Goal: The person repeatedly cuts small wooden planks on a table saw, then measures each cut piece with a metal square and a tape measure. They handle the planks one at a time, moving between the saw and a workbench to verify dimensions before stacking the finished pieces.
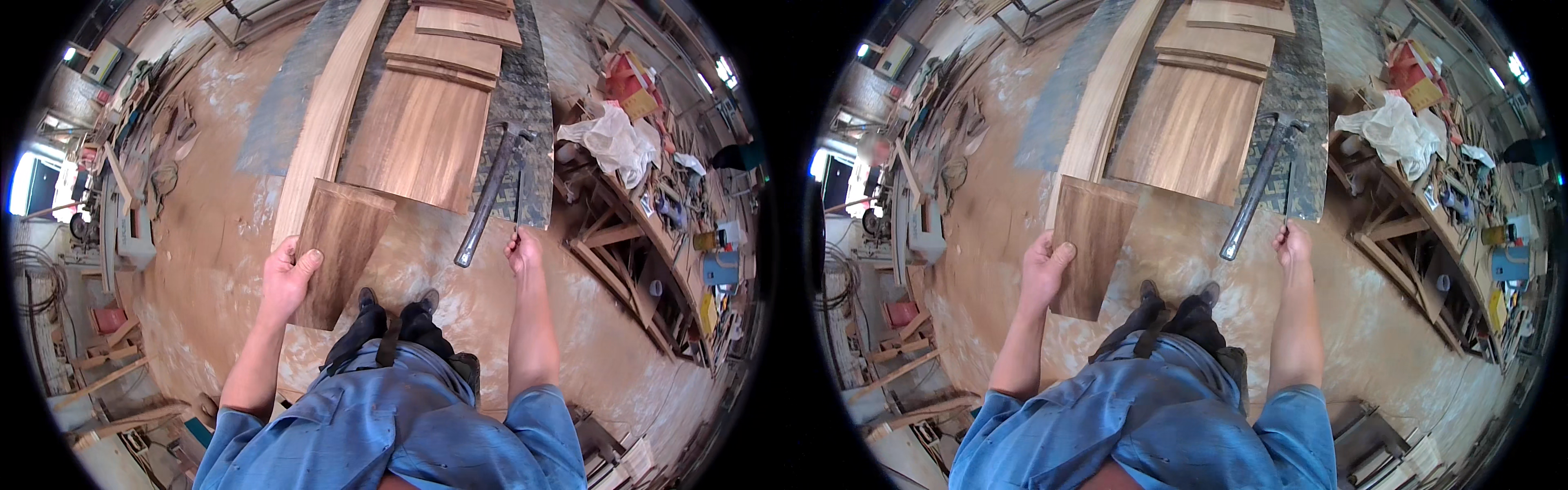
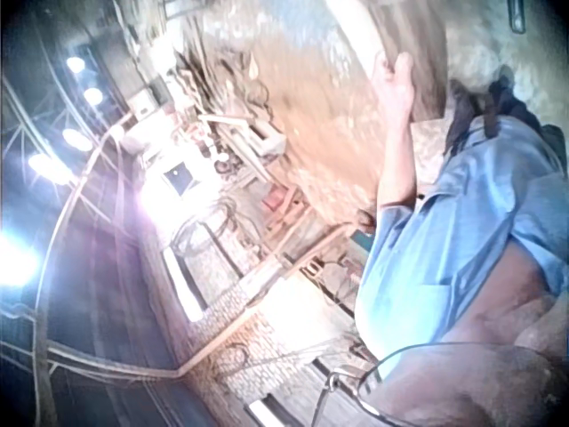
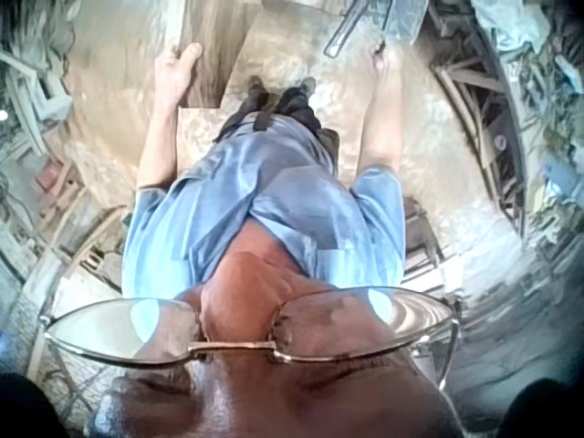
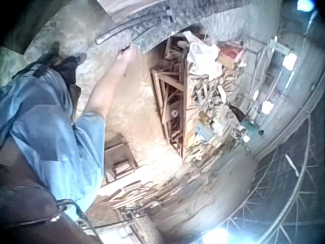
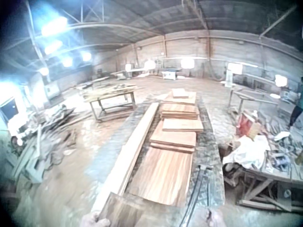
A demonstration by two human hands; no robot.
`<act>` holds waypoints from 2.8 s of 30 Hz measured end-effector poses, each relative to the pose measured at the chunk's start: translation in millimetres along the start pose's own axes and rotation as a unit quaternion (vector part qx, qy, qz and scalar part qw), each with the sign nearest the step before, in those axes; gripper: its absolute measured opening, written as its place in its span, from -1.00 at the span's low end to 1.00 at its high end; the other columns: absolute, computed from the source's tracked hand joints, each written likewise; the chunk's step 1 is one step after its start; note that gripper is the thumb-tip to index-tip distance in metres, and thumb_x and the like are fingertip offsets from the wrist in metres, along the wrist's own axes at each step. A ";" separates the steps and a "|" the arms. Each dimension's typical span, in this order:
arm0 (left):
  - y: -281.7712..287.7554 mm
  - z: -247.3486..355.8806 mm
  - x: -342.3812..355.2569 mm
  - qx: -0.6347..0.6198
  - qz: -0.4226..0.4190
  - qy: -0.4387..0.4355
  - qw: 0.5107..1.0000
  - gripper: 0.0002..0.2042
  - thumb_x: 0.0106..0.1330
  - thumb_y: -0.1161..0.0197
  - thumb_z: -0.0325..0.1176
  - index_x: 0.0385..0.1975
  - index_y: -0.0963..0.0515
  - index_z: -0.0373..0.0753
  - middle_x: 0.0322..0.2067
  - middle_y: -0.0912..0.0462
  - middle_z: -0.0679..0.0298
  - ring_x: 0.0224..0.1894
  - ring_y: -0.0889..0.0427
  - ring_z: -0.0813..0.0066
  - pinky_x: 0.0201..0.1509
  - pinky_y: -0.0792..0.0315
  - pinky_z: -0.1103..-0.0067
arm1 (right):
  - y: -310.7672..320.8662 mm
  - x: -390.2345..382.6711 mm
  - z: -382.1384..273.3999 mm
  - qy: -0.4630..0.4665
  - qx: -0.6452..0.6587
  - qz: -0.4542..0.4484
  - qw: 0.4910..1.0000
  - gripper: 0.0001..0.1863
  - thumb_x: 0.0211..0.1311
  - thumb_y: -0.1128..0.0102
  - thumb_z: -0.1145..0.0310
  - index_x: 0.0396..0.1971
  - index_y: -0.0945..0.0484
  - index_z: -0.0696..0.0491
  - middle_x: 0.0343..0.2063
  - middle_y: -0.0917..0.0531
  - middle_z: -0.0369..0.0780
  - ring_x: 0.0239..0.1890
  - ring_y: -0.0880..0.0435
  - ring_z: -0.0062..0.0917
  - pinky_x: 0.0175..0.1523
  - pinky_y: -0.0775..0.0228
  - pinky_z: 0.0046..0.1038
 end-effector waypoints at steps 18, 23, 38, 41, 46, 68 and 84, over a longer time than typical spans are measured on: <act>-18.0 67.1 46.9 0.240 -0.119 -0.010 0.963 -0.65 0.23 -0.34 -0.18 -0.16 -0.62 -0.35 -0.39 -0.70 0.27 -0.31 -0.57 0.58 -0.16 -0.46 0.53 | -136.2 -227.5 -180.6 0.311 -0.248 -0.246 0.884 -0.85 0.41 -0.02 0.43 -0.27 -0.53 0.17 -0.62 -0.47 -0.32 -0.64 -0.43 -0.67 -0.58 -0.39 -0.58; -14.1 78.2 53.8 0.258 -0.175 0.006 0.950 -0.67 0.21 -0.34 -0.19 -0.18 -0.62 -0.34 -0.43 -0.68 0.24 -0.35 -0.56 0.55 -0.18 -0.46 0.51 | -176.4 -230.8 -173.5 0.281 -0.366 -0.276 0.843 -0.85 0.36 -0.09 0.41 -0.34 -0.56 0.17 -0.67 -0.46 -0.39 -0.66 -0.40 -0.75 -0.58 -0.35 -0.62; 24.8 57.5 62.4 0.262 -0.208 0.050 0.941 -0.67 0.17 -0.39 -0.21 -0.20 -0.64 -0.34 -0.44 -0.70 0.18 -0.36 -0.59 0.50 -0.19 -0.46 0.49 | -238.1 -229.5 -151.4 0.281 -0.514 -0.290 0.757 -0.82 0.35 -0.12 0.35 -0.30 -0.62 0.14 -0.65 -0.45 -0.43 -0.67 -0.41 -0.79 -0.59 -0.30 -0.65; 28.9 56.2 64.6 0.268 -0.208 0.066 0.938 -0.67 0.17 -0.39 -0.21 -0.19 -0.65 -0.34 -0.44 -0.70 0.20 -0.35 -0.59 0.52 -0.18 -0.46 0.50 | -244.4 -226.0 -149.9 0.278 -0.531 -0.284 0.748 -0.82 0.34 -0.12 0.34 -0.29 -0.62 0.13 -0.64 -0.46 -0.44 -0.66 -0.41 -0.79 -0.59 -0.30 -0.65; 34.5 48.2 67.0 0.255 -0.200 0.064 0.944 -0.68 0.16 -0.38 -0.25 -0.18 -0.65 -0.35 -0.44 -0.70 0.19 -0.35 -0.59 0.52 -0.17 -0.47 0.51 | -251.1 -221.3 -147.9 0.284 -0.531 -0.285 0.746 -0.82 0.34 -0.13 0.34 -0.28 -0.62 0.13 -0.61 -0.48 -0.44 -0.65 -0.43 -0.79 -0.59 -0.32 -0.66; 29.4 38.7 74.2 0.299 -0.199 0.080 0.930 -0.63 0.13 -0.39 -0.15 -0.17 -0.67 -0.27 -0.41 -0.72 0.16 -0.33 -0.64 0.43 -0.14 -0.47 0.46 | -250.2 -210.6 -146.0 0.288 -0.535 -0.285 0.741 -0.82 0.34 -0.12 0.34 -0.27 -0.62 0.13 -0.61 -0.48 -0.44 -0.66 -0.41 -0.80 -0.59 -0.32 -0.66; 26.9 33.8 77.9 0.296 -0.208 0.088 0.928 -0.64 0.13 -0.39 -0.16 -0.17 -0.67 -0.27 -0.41 -0.72 0.17 -0.33 -0.64 0.44 -0.14 -0.47 0.46 | -249.2 -205.5 -146.7 0.287 -0.544 -0.285 0.736 -0.82 0.34 -0.11 0.34 -0.27 -0.62 0.13 -0.61 -0.49 -0.43 -0.66 -0.41 -0.80 -0.60 -0.31 -0.66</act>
Point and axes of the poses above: each hand's wrist, its own x-axis towards the middle knuckle, its own y-axis out of the back of the hand, z = x × y, the point moved 6 cm from there along x, towards the middle knuckle
